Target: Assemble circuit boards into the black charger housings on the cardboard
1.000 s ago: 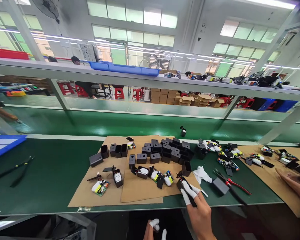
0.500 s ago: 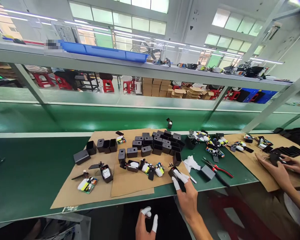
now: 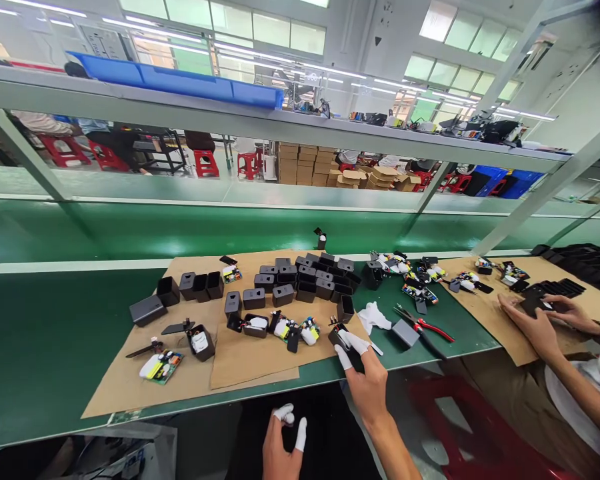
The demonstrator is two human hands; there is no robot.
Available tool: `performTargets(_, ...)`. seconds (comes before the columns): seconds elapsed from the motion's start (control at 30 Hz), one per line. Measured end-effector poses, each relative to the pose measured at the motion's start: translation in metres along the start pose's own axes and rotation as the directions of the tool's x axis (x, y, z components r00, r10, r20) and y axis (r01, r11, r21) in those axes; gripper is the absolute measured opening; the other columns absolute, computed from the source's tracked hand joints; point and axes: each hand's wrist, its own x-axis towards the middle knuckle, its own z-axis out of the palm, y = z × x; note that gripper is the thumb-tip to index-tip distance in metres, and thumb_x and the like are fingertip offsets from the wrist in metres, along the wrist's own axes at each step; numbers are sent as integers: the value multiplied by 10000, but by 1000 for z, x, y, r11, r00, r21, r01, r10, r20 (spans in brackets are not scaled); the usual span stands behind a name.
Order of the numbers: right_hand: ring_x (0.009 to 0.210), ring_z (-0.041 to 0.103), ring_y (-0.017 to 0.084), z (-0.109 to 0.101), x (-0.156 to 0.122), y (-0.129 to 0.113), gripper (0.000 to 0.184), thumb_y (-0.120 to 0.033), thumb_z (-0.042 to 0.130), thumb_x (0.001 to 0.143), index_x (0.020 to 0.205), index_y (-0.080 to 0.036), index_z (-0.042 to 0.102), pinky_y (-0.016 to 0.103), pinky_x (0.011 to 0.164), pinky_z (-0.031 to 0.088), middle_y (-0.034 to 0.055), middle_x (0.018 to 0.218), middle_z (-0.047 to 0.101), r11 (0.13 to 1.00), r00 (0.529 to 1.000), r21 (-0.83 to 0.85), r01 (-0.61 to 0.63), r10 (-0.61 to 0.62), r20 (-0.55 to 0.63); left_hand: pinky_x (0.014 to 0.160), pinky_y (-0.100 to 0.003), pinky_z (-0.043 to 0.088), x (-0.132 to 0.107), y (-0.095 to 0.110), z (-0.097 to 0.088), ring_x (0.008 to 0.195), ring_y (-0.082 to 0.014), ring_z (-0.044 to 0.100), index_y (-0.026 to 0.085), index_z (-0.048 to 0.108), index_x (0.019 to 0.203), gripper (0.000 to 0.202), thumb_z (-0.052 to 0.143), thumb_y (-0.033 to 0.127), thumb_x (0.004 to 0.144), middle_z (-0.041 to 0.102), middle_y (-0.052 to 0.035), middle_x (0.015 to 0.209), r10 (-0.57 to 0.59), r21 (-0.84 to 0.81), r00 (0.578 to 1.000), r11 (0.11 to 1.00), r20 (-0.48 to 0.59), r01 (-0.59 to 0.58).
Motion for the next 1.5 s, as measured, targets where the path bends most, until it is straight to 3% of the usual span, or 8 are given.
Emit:
performTargets(0.13,1023,820,271,4,-4,3,451,-319,718,1045,1479,-211,660,444,932,686,136,1236,820,1000,999,2,-28,28,-40,857,-469,614,1,1,0,874,-300,743,206,722,1021,606,571,789,945,756,-115,975,-12,5,1000,1000,5,12)
performTargets(0.43,1182,781,280,1,2,3,305,-262,704,1038,1322,-319,801,444,1041,642,110,1341,773,995,997,82,-56,51,65,838,-462,626,4,-4,-4,871,-307,756,207,730,1028,545,599,732,956,762,-123,954,-20,13,997,1000,81,19)
performTargets(0.7,1133,771,297,2,9,-5,245,-361,842,914,1144,-281,869,497,1086,592,98,1168,824,894,943,300,-333,316,106,809,-456,650,6,-9,-10,888,-319,784,204,741,999,508,627,694,937,789,-139,958,-16,43,988,999,151,10)
performTargets(0.87,999,797,265,-9,15,-35,459,-561,660,1035,1373,-258,729,440,822,684,119,1223,812,693,823,520,-500,567,36,847,-476,648,4,-7,-7,880,-310,777,196,745,1035,522,633,694,928,791,-138,966,-12,39,989,999,150,6)
performTargets(1.03,1027,804,235,-38,18,-67,250,-487,709,1019,1192,-331,800,423,843,730,63,1244,827,120,616,802,-586,708,344,831,-490,652,11,-11,-4,889,-318,779,200,731,994,486,661,672,901,801,-130,991,-11,17,985,1000,171,8)
performTargets(1.13,1031,813,228,-49,17,-77,243,-432,734,1012,1229,-345,801,432,887,743,58,1301,818,-32,586,816,-577,680,441,846,-487,647,11,-12,-6,904,-314,775,202,731,1018,434,679,618,904,798,-117,1001,-7,13,983,1000,184,5)
performTargets(1.4,1146,810,231,-41,11,-87,215,-429,761,1008,1190,-319,788,402,984,724,53,1228,824,-12,542,828,-560,751,377,841,-435,629,6,-8,-8,897,-285,750,209,722,1032,418,678,611,923,756,-80,971,-15,35,982,999,190,9)
performTargets(1.5,1102,821,248,-34,17,-83,286,-467,697,1049,1273,-294,736,460,951,724,72,1211,825,247,626,778,-578,745,229,843,-436,626,7,-9,-8,882,-280,750,207,715,993,417,664,617,930,752,-82,960,-8,38,982,999,189,1)
